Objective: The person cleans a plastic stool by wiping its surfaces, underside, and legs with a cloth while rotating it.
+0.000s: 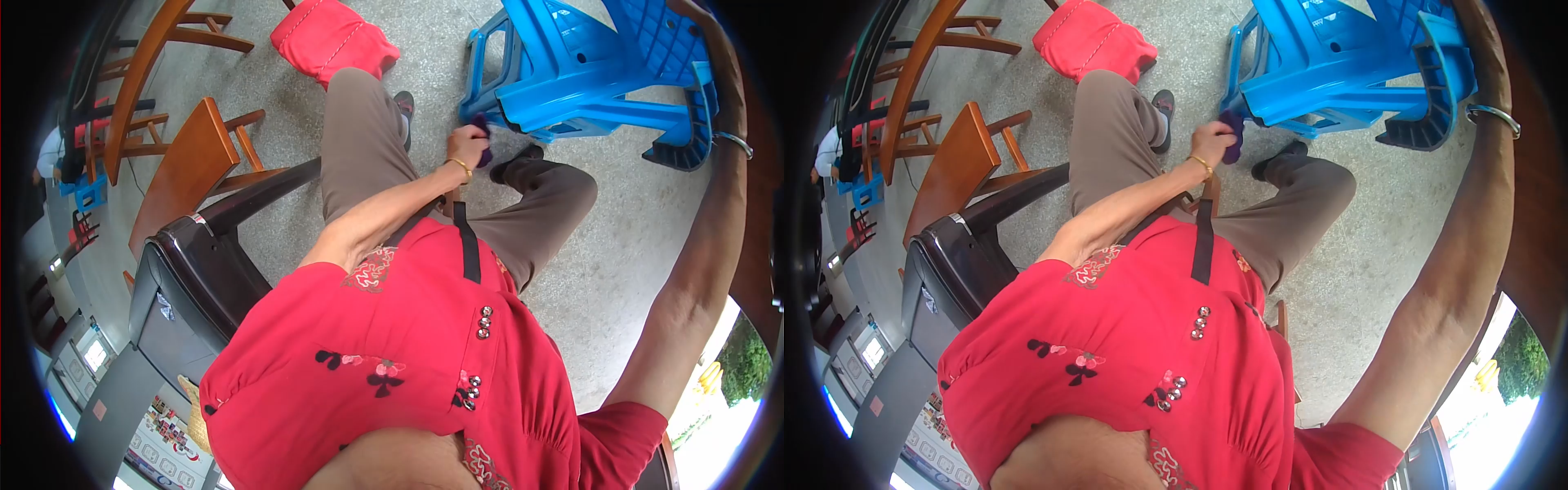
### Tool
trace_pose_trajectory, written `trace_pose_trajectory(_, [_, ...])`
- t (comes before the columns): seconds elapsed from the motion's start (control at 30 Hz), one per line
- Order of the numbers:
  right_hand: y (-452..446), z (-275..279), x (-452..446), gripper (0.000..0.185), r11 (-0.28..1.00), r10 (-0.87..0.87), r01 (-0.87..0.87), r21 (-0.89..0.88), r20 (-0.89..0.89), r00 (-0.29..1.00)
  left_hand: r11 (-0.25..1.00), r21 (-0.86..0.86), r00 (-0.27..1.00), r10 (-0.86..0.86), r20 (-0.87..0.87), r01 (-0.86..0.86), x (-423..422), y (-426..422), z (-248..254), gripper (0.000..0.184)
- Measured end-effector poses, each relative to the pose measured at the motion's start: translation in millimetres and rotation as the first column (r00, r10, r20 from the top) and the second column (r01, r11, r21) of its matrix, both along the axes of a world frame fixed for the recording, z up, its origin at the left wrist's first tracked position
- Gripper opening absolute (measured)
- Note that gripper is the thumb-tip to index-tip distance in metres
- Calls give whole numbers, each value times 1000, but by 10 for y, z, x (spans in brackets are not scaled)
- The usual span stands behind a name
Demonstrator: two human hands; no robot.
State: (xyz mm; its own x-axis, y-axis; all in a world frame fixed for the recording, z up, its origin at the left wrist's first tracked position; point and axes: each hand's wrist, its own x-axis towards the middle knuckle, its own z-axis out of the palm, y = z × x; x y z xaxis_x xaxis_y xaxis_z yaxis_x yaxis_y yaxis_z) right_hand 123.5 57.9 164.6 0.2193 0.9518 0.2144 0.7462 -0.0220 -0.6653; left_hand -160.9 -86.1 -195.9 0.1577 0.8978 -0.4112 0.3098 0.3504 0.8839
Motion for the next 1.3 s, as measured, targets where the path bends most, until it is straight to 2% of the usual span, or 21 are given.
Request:
trace_pose_trajectory(0.13, [50, 25, -29, 14, 999, 39, -39, 38, -4, 999, 970, -229, 993, 95, 67, -78, -192, 103, -27, 8])
trace_pose_trajectory(0.2, [66, 56, -53, 14, 997, 69, -69, 35, -2, 998, 986, -128, 985, 120, 127, -104, -195, 181, -32, 9])
trace_pose_trajectory(0.27, [13, 99, -144, 44, 999, 30, -33, 34, 93, 995, 990, -77, 967, 128, 220, -114, -210, 291, 37, 9])
trace_pose_trajectory(0.3, [-92, 167, -196, 44, 999, 8, -11, 35, 98, 995, 993, -24, 966, 117, 232, -115, -226, 390, 112, 10])
trace_pose_trajectory(0.37, [-355, 411, -532, 52, 982, 170, -181, -60, -153, 973, 986, -71, 916, 167, 366, -152, -243, 593, 442, 12])
trace_pose_trajectory(0.43, [-338, 271, -619, 57, 960, -279, 279, 5, 7, 960, 978, -94, 841, 210, 499, -188, -225, 764, 770, 10])
trace_pose_trajectory(0.5, [-484, 274, -608, 61, 958, -282, 285, 6, -119, 952, 982, -99, 823, 188, 536, -160, -172, 955, 1073, 11])
trace_pose_trajectory(0.63, [-399, 250, -170, 62, 981, -179, 176, 80, 41, 983, 992, -54, 759, 119, 640, -110, 22, 1282, 1600, 11])
trace_pose_trajectory(0.7, [-652, 695, -400, 60, 968, 135, -183, -174, -259, 957, 995, -43, 697, 96, 711, -93, 169, 1451, 1747, 12])
trace_pose_trajectory(0.77, [-625, 496, -417, 61, 976, 187, -210, -62, -265, 946, 993, 49, 663, 35, 747, -108, 356, 1639, 1775, 14])
trace_pose_trajectory(0.87, [-614, 405, -575, 61, 983, 180, -170, 65, -200, 963, 980, 160, 720, -25, 693, -120, 665, 1835, 1752, 10])
trace_pose_trajectory(0.93, [-574, 302, -502, 61, 991, 119, -109, 83, -127, 985, 903, 397, 883, -41, 467, -167, 918, 1899, 1611, 9])
trace_pose_trajectory(1.0, [-439, 126, -129, 65, 777, 561, -550, 306, 60, 826, 886, 450, 927, -66, 370, -116, 1159, 1825, 1361, 10])
trace_pose_trajectory(1.03, [-434, 187, -126, 65, 779, 559, -551, 300, 65, 827, 864, 501, 961, -86, 262, -59, 1279, 1791, 1287, 11])
trace_pose_trajectory(1.07, [-470, 274, -118, 67, 905, 421, -412, 104, -89, 903, 866, 496, 960, -87, 267, -60, 1411, 1733, 1205, 11])
trace_pose_trajectory(1.1, [-521, 386, -172, 69, 956, 238, -266, -121, -208, 949, 761, 649, 964, -168, 207, -6, 1515, 1616, 1173, 13])
trace_pose_trajectory(1.13, [-555, 561, -555, 74, 984, -53, 17, -180, -194, 980, 630, 775, 963, -236, 133, 47, 1626, 1523, 1124, 15])
trace_pose_trajectory(1.17, [-566, 546, -709, 74, 982, -56, 19, -189, -191, 980, 637, 769, 962, -236, 138, 46, 1753, 1472, 1057, 15])
trace_pose_trajectory(1.23, [-579, 461, -827, 80, 995, -98, 101, -17, 137, 986, 560, 754, 924, -345, -164, 343, 1988, 1341, 835, 10])
trace_pose_trajectory(1.27, [-573, 438, -740, 80, 994, -99, 103, -24, 136, 986, 499, 739, 890, -311, -334, 452, 2048, 1279, 682, 10])
trace_pose_trajectory(1.3, [-559, 438, -635, 83, 999, 20, -19, -29, 35, 999, 498, 738, 888, -315, -334, 454, 2057, 1263, 602, 10])
